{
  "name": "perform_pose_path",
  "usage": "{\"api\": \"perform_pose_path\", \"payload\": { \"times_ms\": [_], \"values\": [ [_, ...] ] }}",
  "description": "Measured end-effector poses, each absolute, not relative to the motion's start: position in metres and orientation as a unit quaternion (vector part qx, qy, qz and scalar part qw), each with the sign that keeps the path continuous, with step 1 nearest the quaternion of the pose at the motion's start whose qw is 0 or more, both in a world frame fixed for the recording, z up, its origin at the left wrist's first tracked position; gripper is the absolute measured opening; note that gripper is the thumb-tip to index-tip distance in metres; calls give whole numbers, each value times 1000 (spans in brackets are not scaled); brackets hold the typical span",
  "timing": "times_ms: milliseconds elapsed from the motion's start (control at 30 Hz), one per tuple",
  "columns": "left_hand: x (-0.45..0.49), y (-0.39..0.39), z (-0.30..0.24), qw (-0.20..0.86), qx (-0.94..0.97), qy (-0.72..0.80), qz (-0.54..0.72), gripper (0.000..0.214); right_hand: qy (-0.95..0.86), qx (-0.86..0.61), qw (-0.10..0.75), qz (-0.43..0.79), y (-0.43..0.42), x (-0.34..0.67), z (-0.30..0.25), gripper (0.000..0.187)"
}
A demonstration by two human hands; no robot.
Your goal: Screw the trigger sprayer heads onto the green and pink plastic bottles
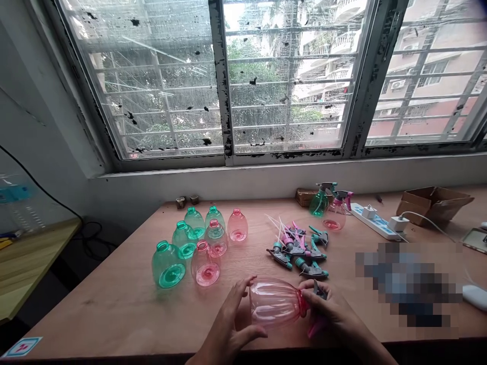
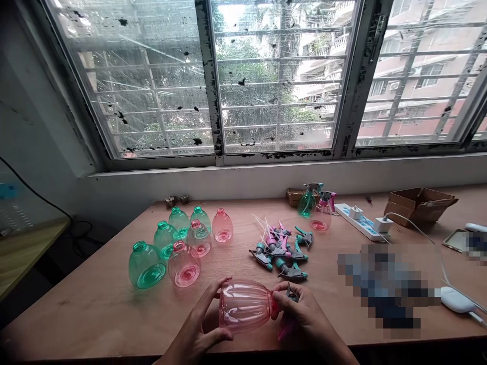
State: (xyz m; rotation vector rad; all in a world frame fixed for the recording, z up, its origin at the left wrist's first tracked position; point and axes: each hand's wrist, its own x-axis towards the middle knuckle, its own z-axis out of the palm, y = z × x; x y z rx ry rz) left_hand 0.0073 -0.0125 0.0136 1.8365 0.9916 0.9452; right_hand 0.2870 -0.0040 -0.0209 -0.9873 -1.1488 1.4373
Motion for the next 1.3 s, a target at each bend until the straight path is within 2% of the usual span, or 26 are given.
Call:
{"api": "perform_pose_path", "payload": {
  "times_ms": [200,367,533,700,800,933,1000,1133,1167,1300],
  "values": [
    [11,-13,13,426,723,382,387,81,-465,-415,485,613,-3,290,-18,52],
    [12,-12,8,439,707,382,402,74,-482,-424,497,584,-4,290,-15,60],
    [12,-12,7,437,705,389,401,73,-468,-422,546,553,-6,286,-17,51],
    [11,-15,5,420,724,373,400,84,-415,-423,614,521,-10,296,-18,36],
    [12,-17,4,411,737,368,392,86,-391,-448,655,467,-10,315,-9,36],
    [12,-18,4,402,753,382,354,90,-417,-508,683,318,-1,351,17,50],
    [12,-19,5,395,760,391,337,93,-443,-602,639,179,12,368,35,53],
    [11,-20,6,369,782,397,309,94,-516,-724,447,-102,61,385,76,48],
    [11,-20,6,359,788,398,303,93,-528,-741,395,-126,78,386,86,46],
    [8,-18,3,334,796,415,287,87,-539,-766,331,-116,149,385,115,42]
  ]
}}
